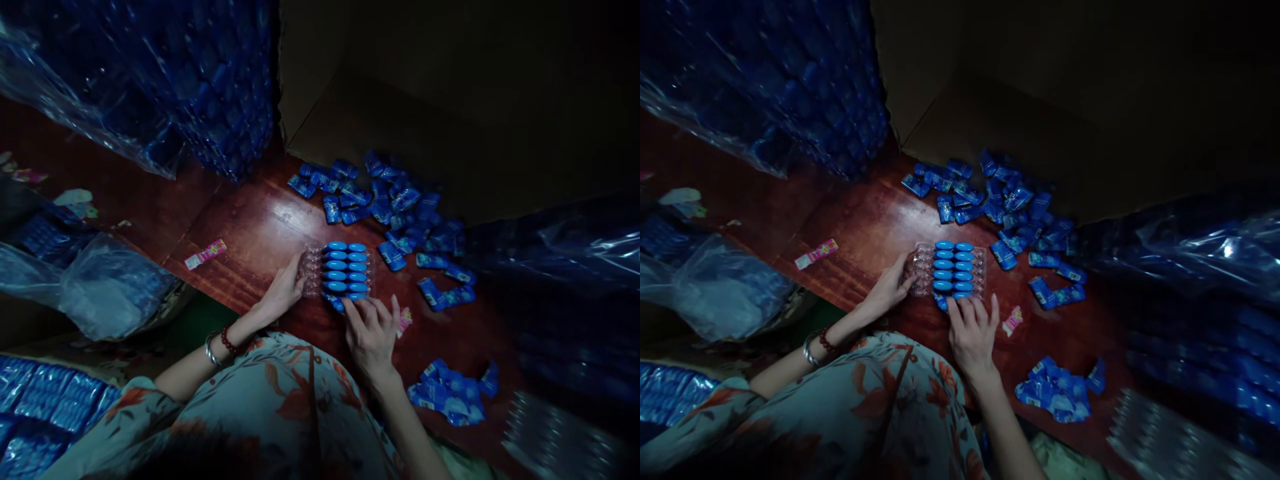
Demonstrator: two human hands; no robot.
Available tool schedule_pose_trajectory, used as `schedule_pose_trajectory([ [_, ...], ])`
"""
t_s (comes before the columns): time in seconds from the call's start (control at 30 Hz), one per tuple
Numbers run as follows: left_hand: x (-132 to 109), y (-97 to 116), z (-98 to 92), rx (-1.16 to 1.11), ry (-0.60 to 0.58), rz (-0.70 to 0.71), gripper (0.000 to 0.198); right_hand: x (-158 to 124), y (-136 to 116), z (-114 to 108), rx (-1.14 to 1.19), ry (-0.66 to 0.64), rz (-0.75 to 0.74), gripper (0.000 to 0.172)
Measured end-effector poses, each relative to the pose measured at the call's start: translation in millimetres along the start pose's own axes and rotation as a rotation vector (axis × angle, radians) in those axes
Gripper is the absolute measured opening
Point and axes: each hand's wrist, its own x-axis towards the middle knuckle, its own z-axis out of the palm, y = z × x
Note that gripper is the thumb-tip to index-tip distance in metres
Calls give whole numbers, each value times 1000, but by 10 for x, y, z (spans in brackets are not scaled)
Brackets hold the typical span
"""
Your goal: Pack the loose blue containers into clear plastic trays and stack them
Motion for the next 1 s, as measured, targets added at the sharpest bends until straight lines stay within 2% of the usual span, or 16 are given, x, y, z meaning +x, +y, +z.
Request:
schedule_pose_trajectory([
  [0.13,-20,70,-57,-5,-33,0,60,236,-99,-111,-129,-170,-197,32],
  [0.27,-41,90,-75,32,-16,-7,62,439,-201,-109,-176,-200,-333,36],
  [0.4,35,12,-154,71,22,-18,62,529,-304,-31,-135,-145,-300,33],
  [0.5,160,-44,-298,69,-30,12,57,526,-259,-11,18,-61,-202,23],
  [0.57,255,-44,-409,69,-81,45,48,488,-99,-9,89,31,-75,24],
  [0.63,371,-7,-499,98,-83,82,33,422,170,13,81,135,128,23],
  [0.7,536,57,-537,148,-23,137,24,343,500,72,53,187,334,23],
  [0.77,765,133,-507,183,51,214,23,275,812,164,83,155,427,28],
  [0.87,1180,244,-354,213,118,245,28,237,1103,318,144,14,398,39],
  [0.93,1434,310,-229,257,110,163,47,252,1155,400,142,-67,345,44],
  [1.0,1616,357,-129,302,62,80,63,268,1124,452,127,-88,311,42],
])
